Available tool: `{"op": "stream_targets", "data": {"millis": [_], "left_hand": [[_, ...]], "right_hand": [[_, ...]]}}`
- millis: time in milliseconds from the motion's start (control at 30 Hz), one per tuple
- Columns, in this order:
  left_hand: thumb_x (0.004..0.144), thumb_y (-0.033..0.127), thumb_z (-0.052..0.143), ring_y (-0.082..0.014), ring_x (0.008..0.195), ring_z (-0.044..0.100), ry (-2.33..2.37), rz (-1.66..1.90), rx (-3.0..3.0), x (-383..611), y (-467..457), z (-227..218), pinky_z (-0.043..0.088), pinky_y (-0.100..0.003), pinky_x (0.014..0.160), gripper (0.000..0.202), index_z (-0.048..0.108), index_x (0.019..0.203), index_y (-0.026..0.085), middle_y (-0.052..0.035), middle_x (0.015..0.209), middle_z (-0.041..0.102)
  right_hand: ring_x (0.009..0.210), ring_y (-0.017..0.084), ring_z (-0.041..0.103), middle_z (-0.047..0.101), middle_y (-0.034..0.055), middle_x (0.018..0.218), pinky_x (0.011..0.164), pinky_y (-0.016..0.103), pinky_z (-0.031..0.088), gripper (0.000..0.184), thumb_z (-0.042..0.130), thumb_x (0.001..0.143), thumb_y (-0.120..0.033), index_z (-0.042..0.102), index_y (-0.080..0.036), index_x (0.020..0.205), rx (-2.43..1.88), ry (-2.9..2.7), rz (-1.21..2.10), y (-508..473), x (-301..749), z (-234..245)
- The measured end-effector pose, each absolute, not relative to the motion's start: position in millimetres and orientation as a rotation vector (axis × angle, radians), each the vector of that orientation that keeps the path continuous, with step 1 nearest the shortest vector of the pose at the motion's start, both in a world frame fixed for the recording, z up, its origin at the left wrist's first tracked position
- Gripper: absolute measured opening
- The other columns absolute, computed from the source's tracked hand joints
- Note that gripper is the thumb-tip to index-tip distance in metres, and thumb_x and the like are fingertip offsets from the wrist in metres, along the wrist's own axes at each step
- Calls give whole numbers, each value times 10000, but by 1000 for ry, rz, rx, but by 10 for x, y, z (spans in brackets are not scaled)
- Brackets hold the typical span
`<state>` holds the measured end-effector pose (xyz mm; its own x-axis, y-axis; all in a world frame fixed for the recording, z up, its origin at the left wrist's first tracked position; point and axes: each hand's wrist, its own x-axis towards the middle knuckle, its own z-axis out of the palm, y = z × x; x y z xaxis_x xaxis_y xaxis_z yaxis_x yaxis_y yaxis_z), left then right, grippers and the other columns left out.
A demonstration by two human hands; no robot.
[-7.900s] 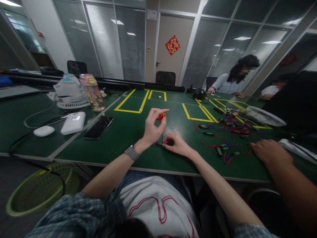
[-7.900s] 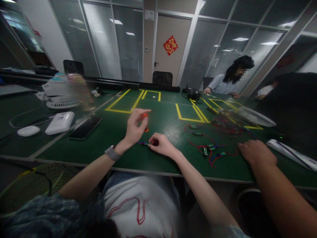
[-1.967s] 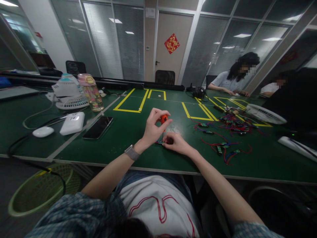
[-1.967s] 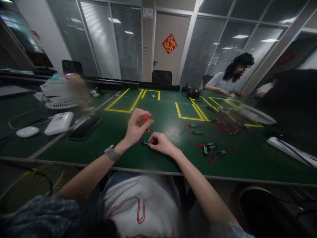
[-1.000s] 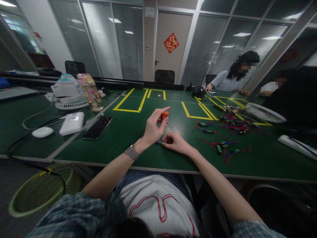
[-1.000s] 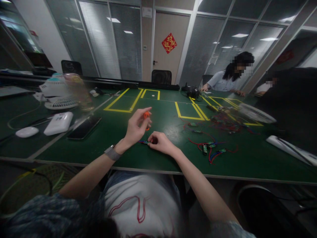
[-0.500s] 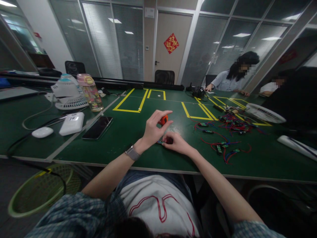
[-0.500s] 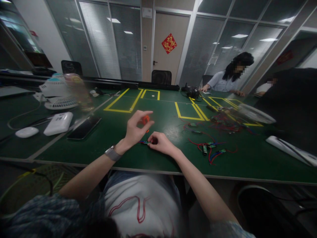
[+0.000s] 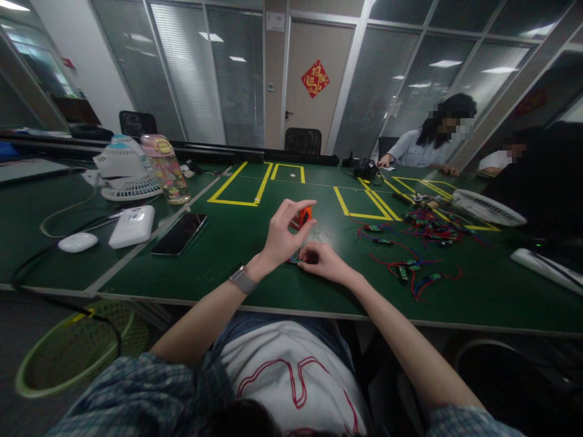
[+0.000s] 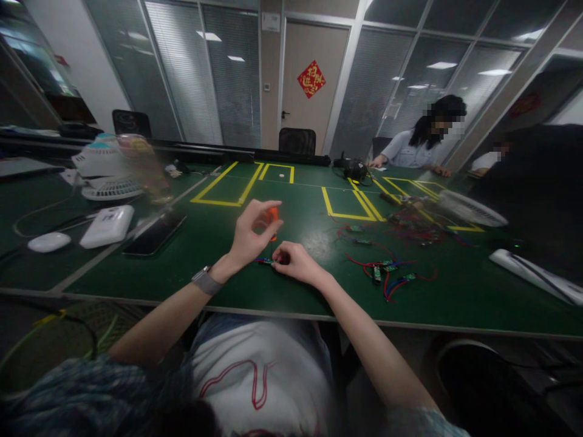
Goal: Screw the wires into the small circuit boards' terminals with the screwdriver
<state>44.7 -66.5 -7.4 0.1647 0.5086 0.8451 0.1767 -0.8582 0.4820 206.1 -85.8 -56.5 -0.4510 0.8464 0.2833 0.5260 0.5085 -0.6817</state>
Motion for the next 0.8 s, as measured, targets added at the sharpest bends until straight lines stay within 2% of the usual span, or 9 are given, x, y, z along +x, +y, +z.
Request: {"op": "stream_targets", "data": {"millis": [100,267,367,467,667,800], "left_hand": [[877,253,672,-109,751,552,685,1788,2195,434,-669,-53,504,-213,648,290,625,1160,215,-7,891,558],[972,212,483,-145,893,588,637,1774,2222,421,-686,-45,520,-293,810,268,595,1215,201,-53,1007,615],[982,203,447,-126,876,618,565,1734,2124,428,-686,-60,546,-245,738,294,574,1248,200,-70,1069,600],[954,206,518,-111,839,608,561,1738,2094,438,-684,-66,548,-202,665,280,590,1224,212,-55,1041,577],[877,234,668,-112,854,574,596,1863,2148,438,-686,-48,538,-196,669,248,630,1121,210,-28,981,544],[900,255,633,-114,836,575,610,1830,2153,432,-692,-48,537,-201,656,240,622,1135,207,-33,980,552]], "right_hand": [[604,106,496,559,-19,695,576,225,397,71,665,736,-124,632,-155,791,-1121,-2155,675,-857,2062,-559],[605,108,502,556,-17,698,577,229,401,64,661,737,-133,627,-154,788,-1119,-2144,692,-850,2067,-572],[604,108,500,559,-17,697,577,229,404,58,658,741,-143,628,-156,789,-1122,-2135,710,-849,2069,-582],[610,109,504,561,-17,701,584,231,408,64,655,742,-143,631,-155,800,-1121,-2130,716,-851,2070,-584],[601,112,501,563,-16,693,577,235,405,67,649,745,-141,629,-156,807,-1118,-2127,727,-856,2070,-576],[600,110,504,572,-16,692,576,230,410,67,648,747,-147,625,-160,809,-1124,-2132,722,-856,2070,-573]]}}
